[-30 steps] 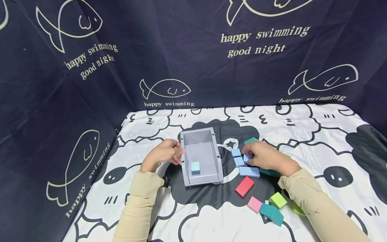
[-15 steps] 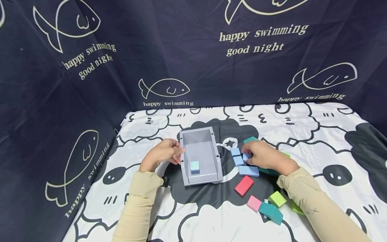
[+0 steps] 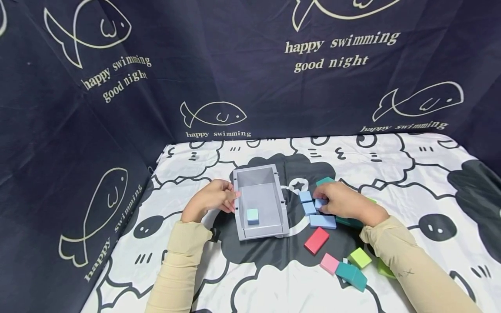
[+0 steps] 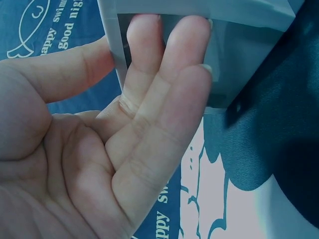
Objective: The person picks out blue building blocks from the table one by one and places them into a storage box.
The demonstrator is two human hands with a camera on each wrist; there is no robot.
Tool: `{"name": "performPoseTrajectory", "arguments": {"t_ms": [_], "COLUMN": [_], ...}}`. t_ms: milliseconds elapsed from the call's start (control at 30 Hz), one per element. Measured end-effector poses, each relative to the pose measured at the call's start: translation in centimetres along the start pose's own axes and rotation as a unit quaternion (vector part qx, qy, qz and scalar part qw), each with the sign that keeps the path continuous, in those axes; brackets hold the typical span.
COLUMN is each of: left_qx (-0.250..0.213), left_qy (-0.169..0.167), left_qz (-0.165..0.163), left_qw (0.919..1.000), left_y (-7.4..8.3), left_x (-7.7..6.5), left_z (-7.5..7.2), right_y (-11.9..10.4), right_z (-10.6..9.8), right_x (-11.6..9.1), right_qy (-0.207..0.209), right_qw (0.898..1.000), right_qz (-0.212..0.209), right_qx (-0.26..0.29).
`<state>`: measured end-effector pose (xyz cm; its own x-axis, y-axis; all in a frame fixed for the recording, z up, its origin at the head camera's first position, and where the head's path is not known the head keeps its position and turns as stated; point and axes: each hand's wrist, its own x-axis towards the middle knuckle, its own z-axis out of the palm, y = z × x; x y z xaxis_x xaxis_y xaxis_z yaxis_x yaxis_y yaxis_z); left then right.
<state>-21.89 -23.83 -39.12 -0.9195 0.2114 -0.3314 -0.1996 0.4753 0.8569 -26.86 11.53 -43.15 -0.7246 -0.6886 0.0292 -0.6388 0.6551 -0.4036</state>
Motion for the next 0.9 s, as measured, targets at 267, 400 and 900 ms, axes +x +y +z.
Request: {"name": "performPoseTrajectory", "arguments": {"t_ms": [267,400,900], "left_qx": [-0.005,-0.005,-0.01], "left_qy": [-0.001,-0.002,-0.001], "left_qz": [-0.001,-0.001,-0.005], "left_qw": [1.0,1.0,0.9999], "left_y": [0.0,0.1,0.2], "left_x": [0.0,-0.1,-0.1], "left_z": [0.0,0.0,-0.2], "right_y": [-0.1,-0.2,-1.0], "right_z": [-0.3,-0.8,-3.4], "right_x": [-0.1,-0.2,-0.8], "right_qy": [0.006,0.013,0.099], "right_qw": [1.0,1.0,0.995], "right_qz": [-0.016,-0.01,0.028], "right_qx": [0.005,0.007,-0.005]}}
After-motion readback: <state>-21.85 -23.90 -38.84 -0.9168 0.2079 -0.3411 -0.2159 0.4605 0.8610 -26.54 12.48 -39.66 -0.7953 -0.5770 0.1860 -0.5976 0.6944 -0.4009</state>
